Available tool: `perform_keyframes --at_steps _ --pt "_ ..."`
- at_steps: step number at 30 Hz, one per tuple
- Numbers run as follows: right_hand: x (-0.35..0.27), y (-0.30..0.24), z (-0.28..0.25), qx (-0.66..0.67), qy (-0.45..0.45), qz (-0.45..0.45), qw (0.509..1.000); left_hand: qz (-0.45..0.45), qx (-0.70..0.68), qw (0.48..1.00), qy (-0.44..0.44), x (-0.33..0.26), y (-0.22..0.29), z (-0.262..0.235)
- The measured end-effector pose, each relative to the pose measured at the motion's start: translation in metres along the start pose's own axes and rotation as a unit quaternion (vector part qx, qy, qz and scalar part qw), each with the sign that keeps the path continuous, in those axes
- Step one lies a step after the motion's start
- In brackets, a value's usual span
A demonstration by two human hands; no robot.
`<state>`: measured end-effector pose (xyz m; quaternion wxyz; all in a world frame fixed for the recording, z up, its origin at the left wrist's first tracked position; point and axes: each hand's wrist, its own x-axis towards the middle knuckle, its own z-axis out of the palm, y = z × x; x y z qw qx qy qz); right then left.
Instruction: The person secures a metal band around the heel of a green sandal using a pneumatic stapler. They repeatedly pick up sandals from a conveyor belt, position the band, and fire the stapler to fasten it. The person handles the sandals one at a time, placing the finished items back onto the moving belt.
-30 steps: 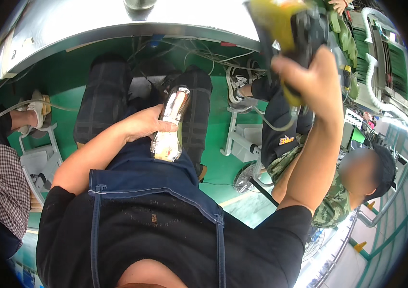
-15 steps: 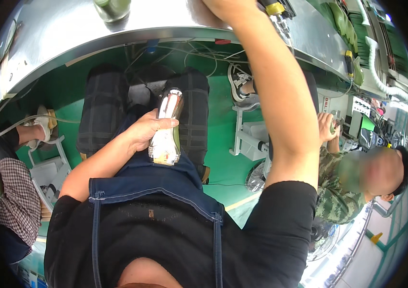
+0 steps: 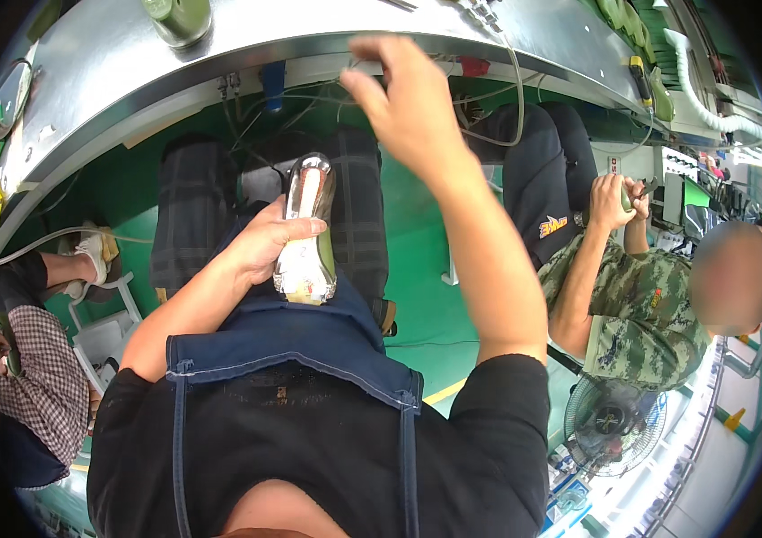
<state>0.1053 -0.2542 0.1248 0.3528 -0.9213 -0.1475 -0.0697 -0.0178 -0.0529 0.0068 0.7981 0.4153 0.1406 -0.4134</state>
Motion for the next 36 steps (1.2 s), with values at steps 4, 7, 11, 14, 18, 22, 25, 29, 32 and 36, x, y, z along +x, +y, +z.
perform_keyframes --at_steps 4,7,11,14,18,22,25,29,32,36 --pt "-0.084 -0.007 0.019 0.172 0.001 0.043 0.984 0.157 0.093 0.983 -0.037 -0.005 0.005 0.005" --pt "-0.126 -0.021 0.02 0.317 0.014 0.024 0.948 0.23 0.139 0.962 -0.052 -0.027 0.03 0.02" --pt "-0.136 -0.047 0.015 0.197 0.065 -0.175 0.962 0.409 0.329 0.851 -0.019 -0.028 0.041 0.01" --pt "-0.142 -0.069 0.023 0.183 0.105 -0.202 0.956 0.484 0.374 0.79 -0.034 -0.028 0.05 -0.002" --pt "-0.147 -0.08 0.032 0.191 0.144 -0.224 0.945 0.547 0.403 0.732 -0.045 -0.034 0.059 -0.003" --pt "-0.152 -0.08 0.038 0.169 0.163 -0.255 0.938 0.57 0.428 0.7 -0.048 -0.041 0.065 -0.002" --pt "-0.154 -0.084 0.038 0.154 0.158 -0.259 0.94 0.574 0.445 0.685 -0.049 -0.043 0.066 -0.003" --pt "-0.155 -0.087 0.035 0.133 0.125 -0.259 0.948 0.563 0.45 0.691 -0.056 -0.046 0.065 -0.009" --pt "-0.153 -0.09 0.032 0.131 0.102 -0.258 0.952 0.547 0.451 0.703 -0.06 -0.046 0.062 -0.011" --pt "-0.152 -0.089 0.033 0.129 0.093 -0.255 0.954 0.516 0.439 0.733 -0.057 -0.048 0.056 -0.011"
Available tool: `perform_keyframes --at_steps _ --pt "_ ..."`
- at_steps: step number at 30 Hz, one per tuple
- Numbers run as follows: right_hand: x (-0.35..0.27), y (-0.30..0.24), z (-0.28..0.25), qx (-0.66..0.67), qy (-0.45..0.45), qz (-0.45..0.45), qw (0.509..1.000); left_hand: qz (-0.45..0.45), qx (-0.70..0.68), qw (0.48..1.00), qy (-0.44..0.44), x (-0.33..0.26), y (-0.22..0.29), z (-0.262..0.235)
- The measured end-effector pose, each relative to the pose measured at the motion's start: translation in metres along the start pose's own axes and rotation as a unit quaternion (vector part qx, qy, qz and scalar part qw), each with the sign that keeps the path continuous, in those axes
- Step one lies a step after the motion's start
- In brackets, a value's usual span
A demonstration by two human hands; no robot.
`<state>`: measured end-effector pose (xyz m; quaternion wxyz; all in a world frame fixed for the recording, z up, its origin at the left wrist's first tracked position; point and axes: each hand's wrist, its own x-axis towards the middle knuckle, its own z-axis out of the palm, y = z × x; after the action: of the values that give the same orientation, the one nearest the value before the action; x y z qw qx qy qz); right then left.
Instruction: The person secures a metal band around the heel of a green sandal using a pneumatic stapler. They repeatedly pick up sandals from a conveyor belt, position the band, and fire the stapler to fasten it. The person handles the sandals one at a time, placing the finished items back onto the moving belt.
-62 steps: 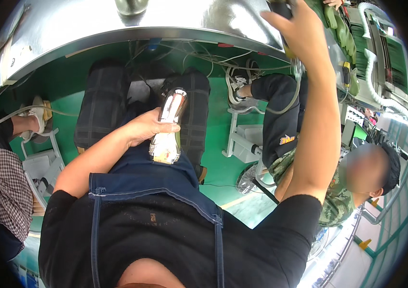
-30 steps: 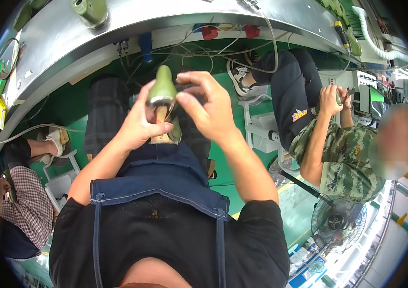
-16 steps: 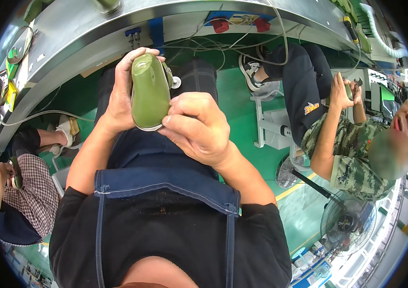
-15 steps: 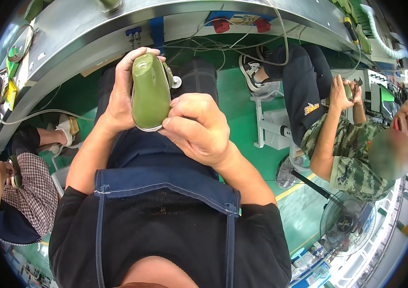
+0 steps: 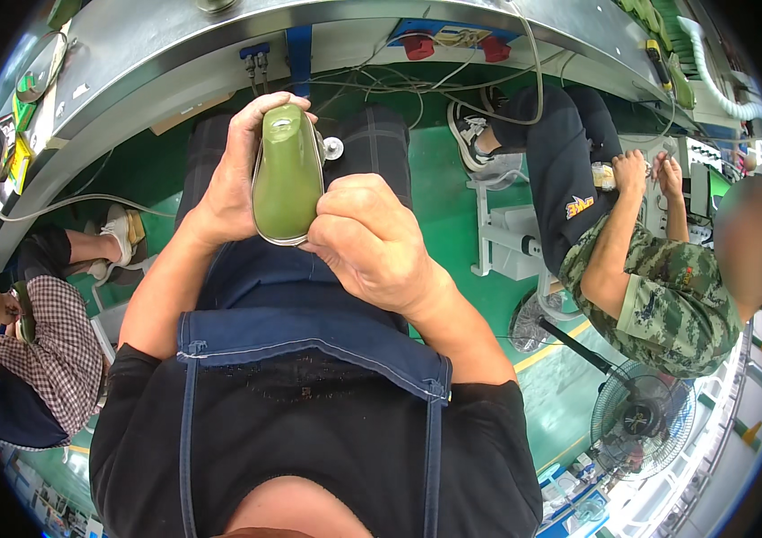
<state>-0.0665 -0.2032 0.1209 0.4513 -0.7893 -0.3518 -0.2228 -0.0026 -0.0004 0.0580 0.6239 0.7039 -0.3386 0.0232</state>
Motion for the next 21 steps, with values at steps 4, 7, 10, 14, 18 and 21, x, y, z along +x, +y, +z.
perform_keyframes --at_steps 4,7,10,14,18,21 --pt "0.0 0.001 0.002 0.007 -0.005 0.004 1.0 -0.028 -0.003 1.0 0.002 -0.008 -0.004 0.004" --pt "-0.003 0.002 0.006 0.006 -0.009 -0.001 1.0 -0.035 -0.004 0.999 0.008 -0.016 -0.008 0.006" --pt "-0.006 0.0 0.01 -0.012 0.015 -0.01 1.0 -0.002 0.032 0.998 0.046 -0.014 -0.007 0.003" --pt "-0.003 -0.014 0.014 -0.104 0.023 -0.022 0.994 0.071 0.176 0.974 0.12 -0.004 -0.001 -0.002" --pt "-0.01 -0.006 0.024 -0.14 0.042 -0.032 0.989 0.096 0.256 0.947 0.168 0.004 0.014 -0.006" --pt "-0.004 -0.005 0.029 -0.165 0.073 -0.058 0.982 0.104 0.29 0.935 0.176 0.004 0.019 -0.01"
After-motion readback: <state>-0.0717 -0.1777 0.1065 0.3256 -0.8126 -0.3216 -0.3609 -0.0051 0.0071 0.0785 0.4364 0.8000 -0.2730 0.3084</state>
